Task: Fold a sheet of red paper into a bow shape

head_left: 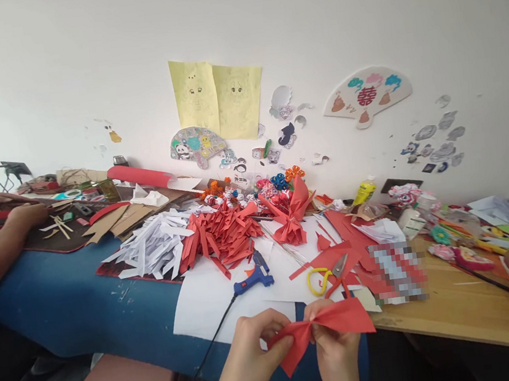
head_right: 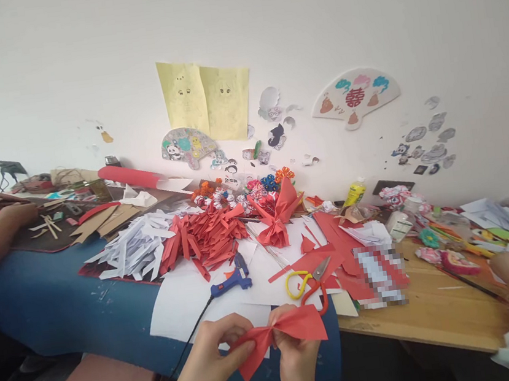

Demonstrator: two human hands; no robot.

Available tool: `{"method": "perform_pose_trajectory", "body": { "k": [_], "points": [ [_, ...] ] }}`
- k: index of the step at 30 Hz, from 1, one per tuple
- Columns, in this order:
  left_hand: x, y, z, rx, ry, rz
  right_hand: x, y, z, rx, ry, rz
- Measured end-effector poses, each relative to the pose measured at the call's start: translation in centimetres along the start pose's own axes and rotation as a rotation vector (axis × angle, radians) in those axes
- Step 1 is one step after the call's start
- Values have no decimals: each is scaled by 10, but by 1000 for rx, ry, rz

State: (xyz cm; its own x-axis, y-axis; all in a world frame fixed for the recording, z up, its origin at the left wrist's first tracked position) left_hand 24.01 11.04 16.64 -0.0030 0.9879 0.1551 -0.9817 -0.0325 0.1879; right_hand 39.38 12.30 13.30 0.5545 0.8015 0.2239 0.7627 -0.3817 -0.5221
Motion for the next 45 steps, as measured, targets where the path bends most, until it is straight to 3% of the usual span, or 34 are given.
{"method": "perform_pose_trajectory", "body": {
  "k": [3,9,14,33,45],
  "points": [
    [-1,2,-8,-25,34,78,-1,1,1,23,28,48],
    [-4,-7,-39,-270,240,254,-11,6,6,27,128,208],
    [-7,-11,-41,-268,207,371,-14,5,10,32,130,226],
    [-2,-8,-49,-297,191,374,-12,2,19,90,9,224],
    [2,-1,-68,-206,124,329,9,24,58,80,-3,374]
  ]
}}
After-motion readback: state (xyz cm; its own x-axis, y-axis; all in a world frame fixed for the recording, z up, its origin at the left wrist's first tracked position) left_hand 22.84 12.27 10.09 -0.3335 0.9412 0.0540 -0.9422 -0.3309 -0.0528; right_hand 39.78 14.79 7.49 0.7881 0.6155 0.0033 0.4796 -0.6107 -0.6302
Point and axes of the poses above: each hand's wrist, its own x-axis towards the middle knuckle, its own y-axis out of the back of the hand, z = x × y, the point moved 4 cm from there along x, towards the middle knuckle, and after that the axes turned 15 degrees about z, right-handed, at the moved point
